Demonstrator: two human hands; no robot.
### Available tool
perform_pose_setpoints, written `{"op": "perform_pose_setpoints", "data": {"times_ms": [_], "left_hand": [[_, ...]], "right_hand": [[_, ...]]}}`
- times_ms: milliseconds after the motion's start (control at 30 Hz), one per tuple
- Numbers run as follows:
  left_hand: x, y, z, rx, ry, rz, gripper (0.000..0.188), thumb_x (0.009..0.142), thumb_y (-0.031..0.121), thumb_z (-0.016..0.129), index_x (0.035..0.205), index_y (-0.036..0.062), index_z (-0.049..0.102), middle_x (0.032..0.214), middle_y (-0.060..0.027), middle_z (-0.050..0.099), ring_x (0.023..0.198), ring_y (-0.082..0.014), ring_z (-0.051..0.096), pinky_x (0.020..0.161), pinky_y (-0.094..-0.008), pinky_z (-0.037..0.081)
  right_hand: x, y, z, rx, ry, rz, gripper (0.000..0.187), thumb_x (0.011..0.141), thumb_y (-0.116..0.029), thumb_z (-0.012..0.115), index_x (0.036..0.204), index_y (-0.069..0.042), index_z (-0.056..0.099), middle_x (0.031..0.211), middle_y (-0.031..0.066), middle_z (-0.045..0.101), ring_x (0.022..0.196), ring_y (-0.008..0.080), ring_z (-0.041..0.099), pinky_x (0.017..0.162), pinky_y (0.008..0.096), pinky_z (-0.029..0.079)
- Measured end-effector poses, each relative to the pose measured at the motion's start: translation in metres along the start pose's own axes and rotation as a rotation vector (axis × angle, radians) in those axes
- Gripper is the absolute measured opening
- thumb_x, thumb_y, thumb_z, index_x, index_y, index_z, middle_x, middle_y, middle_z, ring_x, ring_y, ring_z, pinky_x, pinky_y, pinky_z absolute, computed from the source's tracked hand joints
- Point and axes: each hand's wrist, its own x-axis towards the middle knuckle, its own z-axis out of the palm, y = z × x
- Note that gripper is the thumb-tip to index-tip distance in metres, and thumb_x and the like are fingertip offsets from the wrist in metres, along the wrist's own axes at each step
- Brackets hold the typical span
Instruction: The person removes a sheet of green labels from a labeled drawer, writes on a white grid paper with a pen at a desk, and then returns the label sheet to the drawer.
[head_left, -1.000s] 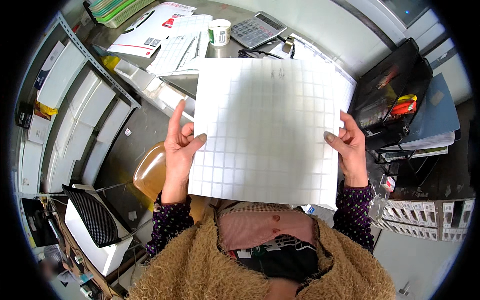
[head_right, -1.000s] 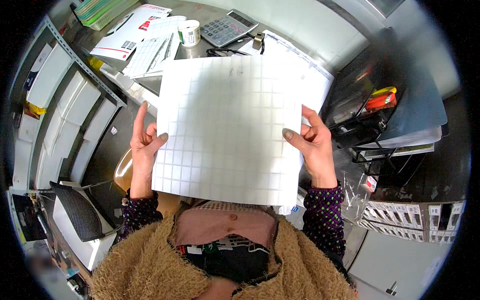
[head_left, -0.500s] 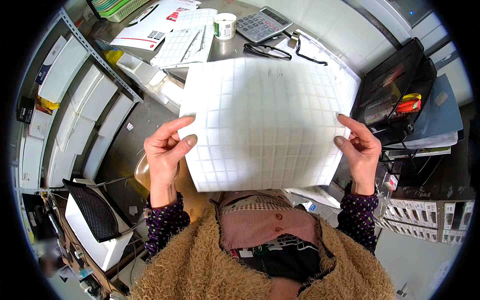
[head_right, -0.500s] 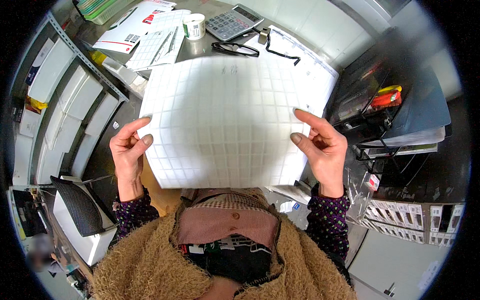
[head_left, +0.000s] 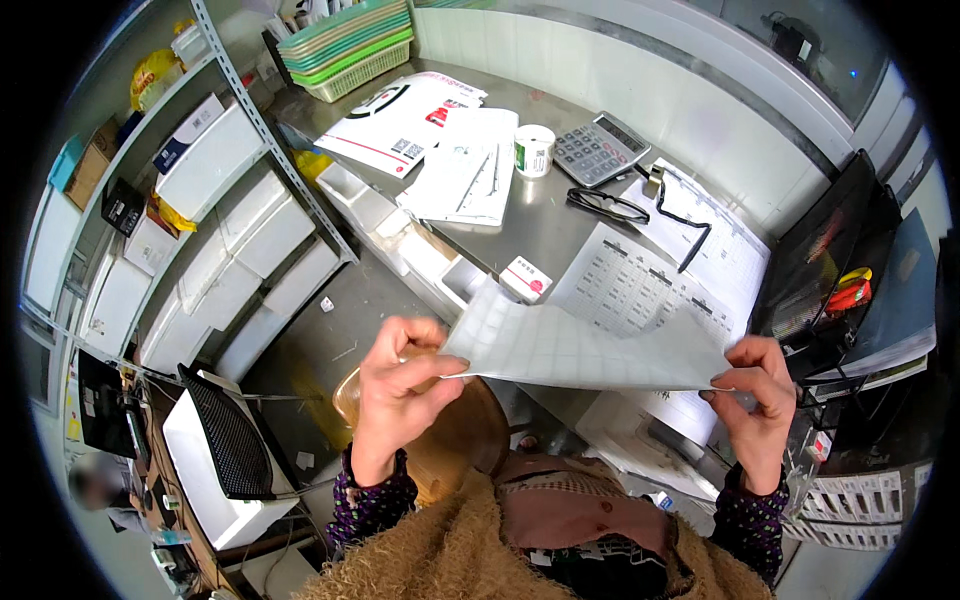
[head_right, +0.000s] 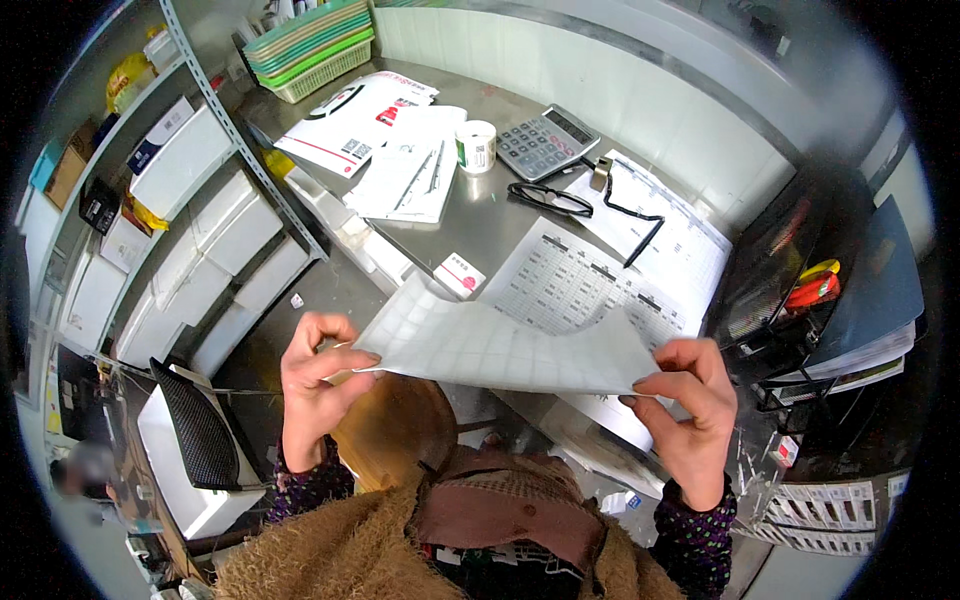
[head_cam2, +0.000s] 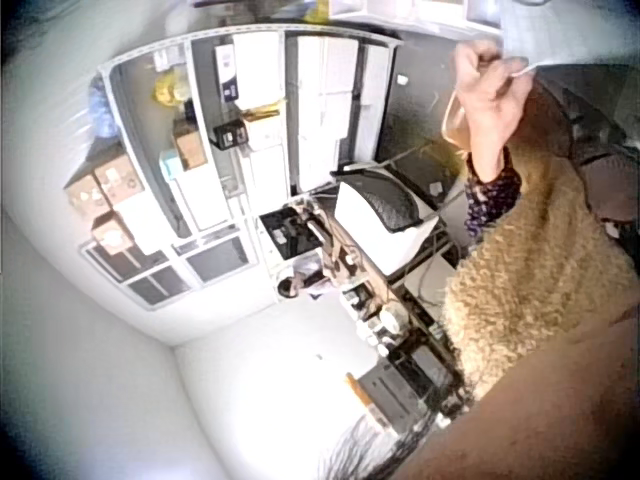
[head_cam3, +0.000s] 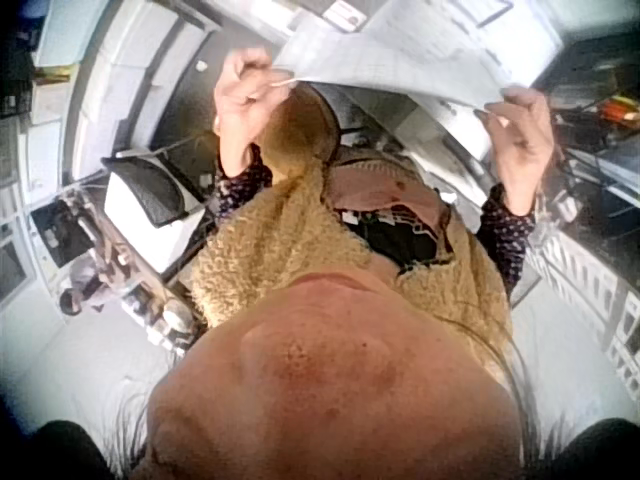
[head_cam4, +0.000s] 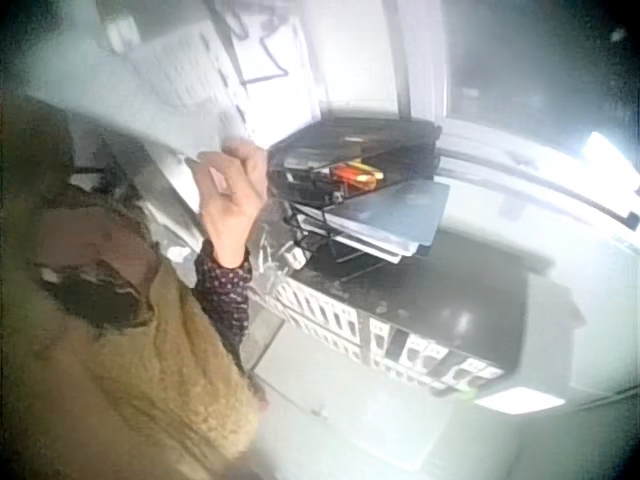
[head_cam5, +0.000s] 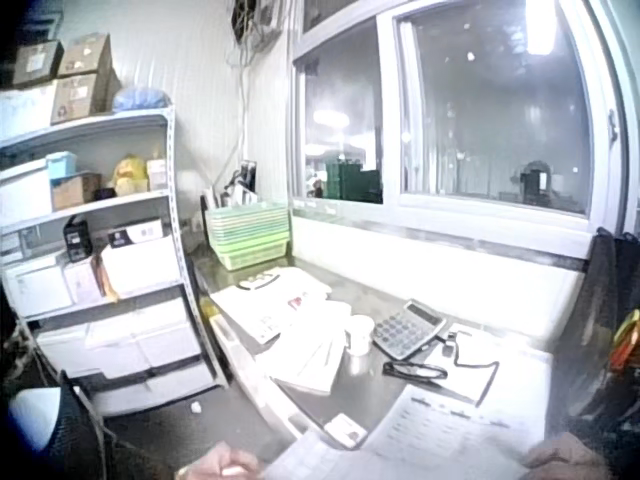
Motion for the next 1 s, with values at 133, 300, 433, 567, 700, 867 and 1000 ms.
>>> {"op": "perform_pose_setpoints", "data": {"times_ms": [133, 300, 433, 567, 700, 867, 1000], "left_hand": [[0.021, 0.026, 0.02, 0.359, -0.129, 0.218, 0.035, 0.06, 0.014, 0.08, 0.09, 0.0048, 0.066, 0.119, -0.0124, 0.06, 0.101, -0.0311, 0.057, 0.085, -0.0429, 0.046], [0.028, 0.048, 0.045, 0.18, -0.232, 0.305, 0.045, 0.063, 0.019, 0.079, 0.102, 0.0023, 0.064, 0.112, -0.012, 0.062, 0.099, -0.0255, 0.061, 0.082, -0.0361, 0.048], [0.028, 0.049, 0.044, 0.116, -0.293, 0.391, 0.05, 0.064, 0.018, 0.077, 0.108, -0.0003, 0.064, 0.108, -0.0124, 0.066, 0.097, -0.0262, 0.065, 0.081, -0.0355, 0.051], [0.029, 0.049, 0.033, 0.293, -0.296, 0.421, 0.049, 0.062, 0.012, 0.071, 0.108, -0.0016, 0.063, 0.104, -0.0123, 0.067, 0.091, -0.0256, 0.066, 0.078, -0.0352, 0.052], [0.042, 0.068, 0.036, 0.376, -0.375, 0.514, 0.038, 0.066, 0.01, 0.062, 0.102, -0.0039, 0.06, 0.1, -0.012, 0.063, 0.085, -0.0219, 0.064, 0.075, -0.0309, 0.048], [0.04, 0.064, 0.017, 0.408, -0.443, 0.546, 0.041, 0.063, 0.012, 0.067, 0.101, -0.0042, 0.062, 0.097, -0.0132, 0.066, 0.088, -0.0236, 0.066, 0.077, -0.0338, 0.051], [0.029, 0.031, -0.002, 0.456, -0.449, 0.533, 0.037, 0.069, 0.016, 0.07, 0.101, -0.002, 0.065, 0.092, -0.0141, 0.068, 0.084, -0.0254, 0.068, 0.074, -0.0368, 0.053]], "right_hand": [[0.015, -0.01, 0.012, -0.043, -0.169, -0.345, 0.024, 0.059, 0.006, 0.073, 0.08, -0.004, 0.066, 0.101, 0.01, 0.066, 0.089, 0.0272, 0.062, 0.074, 0.0354, 0.048], [0.034, -0.023, 0.031, -0.02, -0.232, -0.656, 0.023, 0.059, -0.002, 0.071, 0.08, -0.007, 0.064, 0.086, 0.005, 0.066, 0.073, 0.0232, 0.063, 0.069, 0.0328, 0.049], [0.039, -0.031, 0.034, 0.052, -0.18, -0.699, 0.022, 0.059, -0.003, 0.07, 0.081, -0.006, 0.064, 0.083, 0.0048, 0.065, 0.072, 0.0227, 0.062, 0.067, 0.031, 0.049], [0.045, -0.048, 0.03, -0.272, -0.247, -0.704, 0.019, 0.066, -0.01, 0.067, 0.084, -0.003, 0.065, 0.083, 0.0075, 0.065, 0.075, 0.0226, 0.063, 0.072, 0.0347, 0.049], [0.037, -0.082, 0.04, -0.662, -0.475, -0.785, 0.03, 0.069, -0.015, 0.065, 0.093, 0.002, 0.065, 0.089, 0.0111, 0.066, 0.082, 0.0237, 0.063, 0.08, 0.037, 0.05], [0.024, -0.046, 0.022, -0.591, -0.427, -0.771, 0.033, 0.064, -0.012, 0.061, 0.092, 0.003, 0.065, 0.086, 0.0108, 0.065, 0.077, 0.0238, 0.063, 0.074, 0.0359, 0.05], [0.013, -0.018, -0.004, -0.509, -0.349, -0.716, 0.03, 0.061, -0.01, 0.064, 0.089, 0.001, 0.063, 0.067, 0.0016, 0.054, 0.061, 0.0168, 0.054, 0.06, 0.0286, 0.042]]}}
